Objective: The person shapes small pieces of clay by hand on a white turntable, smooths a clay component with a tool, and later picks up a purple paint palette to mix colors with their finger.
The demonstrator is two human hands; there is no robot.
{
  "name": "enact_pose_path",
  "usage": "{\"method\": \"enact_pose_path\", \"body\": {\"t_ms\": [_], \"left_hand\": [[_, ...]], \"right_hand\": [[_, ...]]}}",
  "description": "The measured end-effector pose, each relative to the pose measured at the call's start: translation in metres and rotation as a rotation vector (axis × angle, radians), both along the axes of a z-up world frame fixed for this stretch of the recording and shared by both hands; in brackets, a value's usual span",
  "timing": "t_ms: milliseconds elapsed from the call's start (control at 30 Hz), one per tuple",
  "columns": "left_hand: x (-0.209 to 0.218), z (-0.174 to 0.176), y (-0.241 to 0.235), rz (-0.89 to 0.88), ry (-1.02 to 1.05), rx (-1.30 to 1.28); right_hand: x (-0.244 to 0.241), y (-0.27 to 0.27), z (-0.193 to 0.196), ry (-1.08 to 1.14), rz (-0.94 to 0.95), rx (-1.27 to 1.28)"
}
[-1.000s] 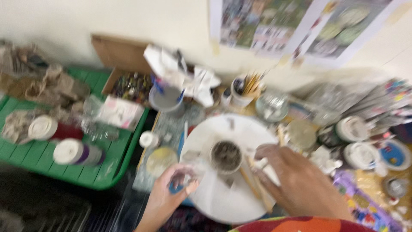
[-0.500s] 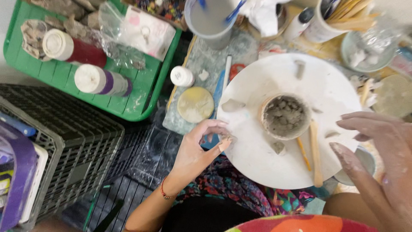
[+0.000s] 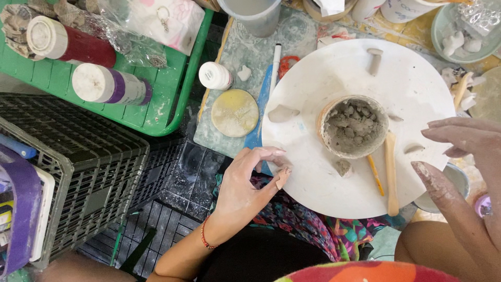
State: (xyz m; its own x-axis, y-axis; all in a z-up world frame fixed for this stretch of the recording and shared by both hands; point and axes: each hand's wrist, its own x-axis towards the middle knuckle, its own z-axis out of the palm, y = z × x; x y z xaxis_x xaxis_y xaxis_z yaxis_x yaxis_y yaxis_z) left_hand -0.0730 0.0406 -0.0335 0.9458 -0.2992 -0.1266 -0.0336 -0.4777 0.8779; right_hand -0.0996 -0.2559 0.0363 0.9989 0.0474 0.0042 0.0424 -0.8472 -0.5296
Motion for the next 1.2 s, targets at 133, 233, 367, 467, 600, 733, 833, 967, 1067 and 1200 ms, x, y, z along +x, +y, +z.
{"method": "enact_pose_path", "body": {"t_ms": [133,233,367,467,600,733,833,967,1067,1200], "left_hand": [[-0.001,0.001,0.000,-0.016,0.029,-0.033],[0.000,0.000,0.001,-0.027,0.016,-0.077],[0.002,0.001,0.003,-0.010,0.075,-0.096],[0.003,0.001,0.007,-0.004,0.092,-0.118],[0.006,-0.006,0.011,-0.003,0.051,-0.155],[0.008,-0.008,0.014,-0.003,0.069,-0.162],[0.011,-0.009,0.017,-0.005,0.077,-0.183],[0.013,-0.012,0.023,0.003,0.085,-0.174],[0.013,-0.012,0.025,0.008,0.101,-0.188],[0.012,-0.013,0.025,0.015,0.081,-0.189]], "right_hand": [[0.003,0.001,0.006,0.003,0.015,-0.034],[0.009,0.010,0.017,0.012,0.023,-0.050],[0.024,0.039,0.033,-0.092,0.112,-0.183],[0.048,0.072,0.027,-0.166,0.260,-0.211],[0.079,0.112,-0.004,-0.249,0.431,-0.371],[0.096,0.131,-0.022,-0.251,0.475,-0.569],[0.101,0.137,-0.025,-0.190,0.501,-0.613],[0.101,0.135,-0.026,-0.205,0.504,-0.694],[0.109,0.127,-0.026,-0.273,0.432,-0.767],[0.119,0.121,-0.025,-0.292,0.380,-0.737]]}}
